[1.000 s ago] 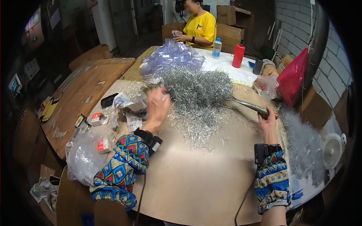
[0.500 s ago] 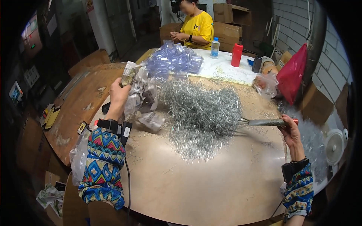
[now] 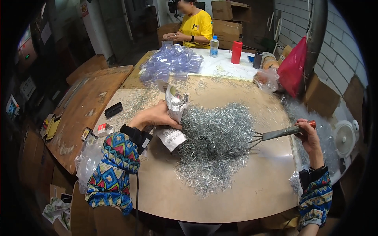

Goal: Packaging small metal pins and decorative metallic tinsel into plastic bags at a workbench.

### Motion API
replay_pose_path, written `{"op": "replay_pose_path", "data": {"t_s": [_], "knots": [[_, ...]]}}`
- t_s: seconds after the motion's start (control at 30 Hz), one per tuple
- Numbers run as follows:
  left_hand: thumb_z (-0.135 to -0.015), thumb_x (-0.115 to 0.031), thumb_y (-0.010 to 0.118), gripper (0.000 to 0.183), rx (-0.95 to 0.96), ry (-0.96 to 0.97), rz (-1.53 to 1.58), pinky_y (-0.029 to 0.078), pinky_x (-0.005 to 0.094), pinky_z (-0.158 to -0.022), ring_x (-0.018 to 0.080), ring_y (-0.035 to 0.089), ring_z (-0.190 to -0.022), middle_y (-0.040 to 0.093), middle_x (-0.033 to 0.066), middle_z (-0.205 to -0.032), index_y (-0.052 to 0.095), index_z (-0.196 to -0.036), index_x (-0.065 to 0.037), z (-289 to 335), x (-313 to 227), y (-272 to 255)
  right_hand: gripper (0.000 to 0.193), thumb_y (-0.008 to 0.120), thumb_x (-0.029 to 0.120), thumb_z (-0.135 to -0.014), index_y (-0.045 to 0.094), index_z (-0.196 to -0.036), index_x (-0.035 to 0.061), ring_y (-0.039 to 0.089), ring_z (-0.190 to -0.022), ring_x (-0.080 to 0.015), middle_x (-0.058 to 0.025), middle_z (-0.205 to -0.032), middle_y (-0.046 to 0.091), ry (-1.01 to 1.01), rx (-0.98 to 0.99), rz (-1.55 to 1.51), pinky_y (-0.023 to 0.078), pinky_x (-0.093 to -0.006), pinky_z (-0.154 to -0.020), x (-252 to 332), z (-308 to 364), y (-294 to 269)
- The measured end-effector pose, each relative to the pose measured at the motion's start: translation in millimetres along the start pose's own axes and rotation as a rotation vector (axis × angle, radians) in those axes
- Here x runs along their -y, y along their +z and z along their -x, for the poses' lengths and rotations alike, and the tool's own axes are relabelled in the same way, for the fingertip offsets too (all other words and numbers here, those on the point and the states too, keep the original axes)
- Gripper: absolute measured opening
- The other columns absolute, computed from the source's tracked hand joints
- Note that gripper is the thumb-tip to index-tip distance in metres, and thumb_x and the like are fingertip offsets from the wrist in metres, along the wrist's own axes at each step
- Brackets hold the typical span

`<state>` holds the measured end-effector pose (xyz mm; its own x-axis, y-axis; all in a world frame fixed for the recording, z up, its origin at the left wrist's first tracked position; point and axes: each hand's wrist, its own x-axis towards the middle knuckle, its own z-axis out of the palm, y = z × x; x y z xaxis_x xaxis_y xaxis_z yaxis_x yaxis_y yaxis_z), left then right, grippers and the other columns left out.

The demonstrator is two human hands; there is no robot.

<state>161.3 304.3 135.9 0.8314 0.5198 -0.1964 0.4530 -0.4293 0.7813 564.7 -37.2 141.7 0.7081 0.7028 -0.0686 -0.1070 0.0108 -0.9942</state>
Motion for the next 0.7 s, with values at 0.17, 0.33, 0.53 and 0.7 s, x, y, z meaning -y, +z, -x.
{"op": "replay_pose_path", "data": {"t_s": [0.17,0.33,0.53,0.7], "knots": [[-0.057,-0.033,0.087,0.073,-0.235,0.221,-0.254,0.043,0.0383,-0.093,0.0303,0.053,-0.106,0.057,0.0178,-0.114,0.058,-0.117,-0.003,40,-12,6,0.023,0.068,0.020,-0.082,0.059,-0.095,0.0025,0.063,-0.079,-0.0172,-0.0075,-0.082,0.063,-0.423,0.077,0.095,0.049,-0.0288,-0.075,12,11,45],[-0.053,-0.040,0.088,0.084,-0.148,0.279,-0.303,0.037,0.0438,-0.098,0.0356,0.044,-0.114,0.050,0.0184,-0.120,0.054,-0.123,-0.007,40,3,30,0.018,0.056,0.012,-0.092,0.048,-0.077,0.0061,0.051,-0.044,-0.0124,-0.0036,-0.054,0.051,-0.701,0.221,-0.201,0.041,-0.0238,-0.045,1,16,111],[-0.061,-0.020,0.084,0.068,-0.163,0.248,-0.297,0.038,0.0413,-0.101,0.0331,0.047,-0.117,0.054,0.0159,-0.121,0.054,-0.120,-0.005,71,7,43,0.025,0.064,0.013,-0.087,0.049,-0.068,0.0094,0.039,-0.035,-0.0069,0.0019,-0.047,0.043,-0.660,0.111,-0.223,0.030,-0.0220,-0.035,25,37,153],[-0.071,-0.006,0.074,0.035,-0.417,0.261,-0.290,0.051,0.0352,-0.082,0.0239,0.064,-0.088,0.066,0.0096,-0.096,0.063,-0.103,-0.005,98,-13,32,0.035,0.062,0.015,-0.089,0.043,-0.060,0.0121,0.032,-0.032,-0.0070,0.0043,-0.043,0.034,-0.833,0.015,-0.585,0.029,-0.0245,-0.033,82,55,155]]}}
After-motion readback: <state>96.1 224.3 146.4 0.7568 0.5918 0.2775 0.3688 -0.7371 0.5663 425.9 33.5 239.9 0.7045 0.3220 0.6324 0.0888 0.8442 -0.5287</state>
